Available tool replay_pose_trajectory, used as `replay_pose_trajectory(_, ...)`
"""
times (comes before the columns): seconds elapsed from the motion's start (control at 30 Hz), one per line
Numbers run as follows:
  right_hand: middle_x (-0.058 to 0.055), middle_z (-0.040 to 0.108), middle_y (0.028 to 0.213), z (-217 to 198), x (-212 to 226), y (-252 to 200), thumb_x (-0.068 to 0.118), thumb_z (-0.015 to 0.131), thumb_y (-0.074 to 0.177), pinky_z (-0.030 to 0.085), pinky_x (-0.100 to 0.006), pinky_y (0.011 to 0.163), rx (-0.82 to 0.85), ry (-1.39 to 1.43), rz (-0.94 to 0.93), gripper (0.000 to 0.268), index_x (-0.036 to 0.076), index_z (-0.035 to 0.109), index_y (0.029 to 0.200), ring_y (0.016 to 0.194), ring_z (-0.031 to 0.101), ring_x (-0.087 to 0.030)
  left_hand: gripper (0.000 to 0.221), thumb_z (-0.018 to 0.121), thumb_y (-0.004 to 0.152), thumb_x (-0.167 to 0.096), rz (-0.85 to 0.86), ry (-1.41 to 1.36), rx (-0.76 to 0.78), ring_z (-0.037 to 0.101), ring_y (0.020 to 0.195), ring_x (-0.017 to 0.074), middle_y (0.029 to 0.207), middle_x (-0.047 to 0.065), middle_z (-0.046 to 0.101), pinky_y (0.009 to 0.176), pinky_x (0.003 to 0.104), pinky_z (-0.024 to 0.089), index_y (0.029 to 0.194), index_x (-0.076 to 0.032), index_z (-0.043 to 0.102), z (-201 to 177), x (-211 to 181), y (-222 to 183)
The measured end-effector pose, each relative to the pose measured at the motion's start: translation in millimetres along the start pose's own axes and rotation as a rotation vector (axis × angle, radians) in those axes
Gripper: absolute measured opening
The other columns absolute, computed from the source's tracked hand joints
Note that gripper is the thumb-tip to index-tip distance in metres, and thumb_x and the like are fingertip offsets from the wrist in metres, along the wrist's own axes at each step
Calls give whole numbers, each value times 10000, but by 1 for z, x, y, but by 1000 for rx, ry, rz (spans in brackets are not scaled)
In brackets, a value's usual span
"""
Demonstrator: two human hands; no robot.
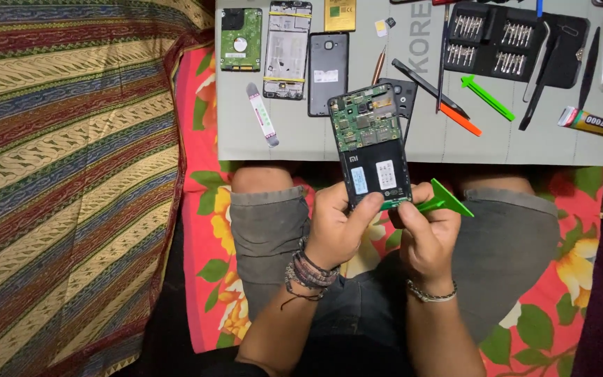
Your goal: The person is inspecting and cleaning a smartphone motherboard using a plastic pry tool and a small brush.
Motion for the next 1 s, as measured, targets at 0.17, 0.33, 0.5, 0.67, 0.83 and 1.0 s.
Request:
replay_pose_trajectory(0.17,-25,457,565,6,12,0,122,652,949,331,-209,543,-16,-83,-45,205,-2,582,802,596,378,-71,344,665,953,-122,8,-8,4,455,599,63,516,9,497,515,247,432,638,-69,538,0,0,-1)
replay_pose_trajectory(0.33,-23,479,575,4,10,-2,132,635,970,341,-214,557,-19,-124,-36,216,1,580,807,616,390,-66,339,691,938,-113,-15,-31,8,459,609,59,523,5,512,519,245,436,635,-71,544,1,6,-3)
replay_pose_trajectory(0.5,-22,462,569,2,0,2,154,635,924,337,-227,511,-6,-40,-20,211,10,560,790,591,397,-83,343,681,954,-135,-57,-85,-38,517,532,72,503,27,572,517,232,455,626,-67,604,-1,20,-6)
replay_pose_trajectory(0.67,-33,418,577,-1,-5,-1,263,582,894,343,-239,504,-30,97,34,301,-24,564,807,598,370,-91,348,687,954,-147,-40,-77,-43,528,528,70,502,26,579,513,233,462,624,-75,603,0,16,-4)
replay_pose_trajectory(0.83,-41,407,565,7,6,3,226,623,838,332,-241,484,-12,24,17,268,-34,565,808,582,367,-90,345,679,957,-137,-58,-88,-47,532,539,64,510,27,587,523,233,471,628,-69,599,1,13,-3)
replay_pose_trajectory(1.0,-48,439,541,11,13,1,154,656,868,324,-235,496,-48,-87,-35,222,-26,559,781,571,369,-86,338,689,942,-132,17,16,-54,531,516,111,511,54,575,511,262,464,624,-67,596,-1,4,-1)
Point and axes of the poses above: each hand's wrist, its own y-axis towards the middle knuckle, its own z-axis out of the palm, x = y × z, the point moved 5 cm from there along y, towards the middle knuckle
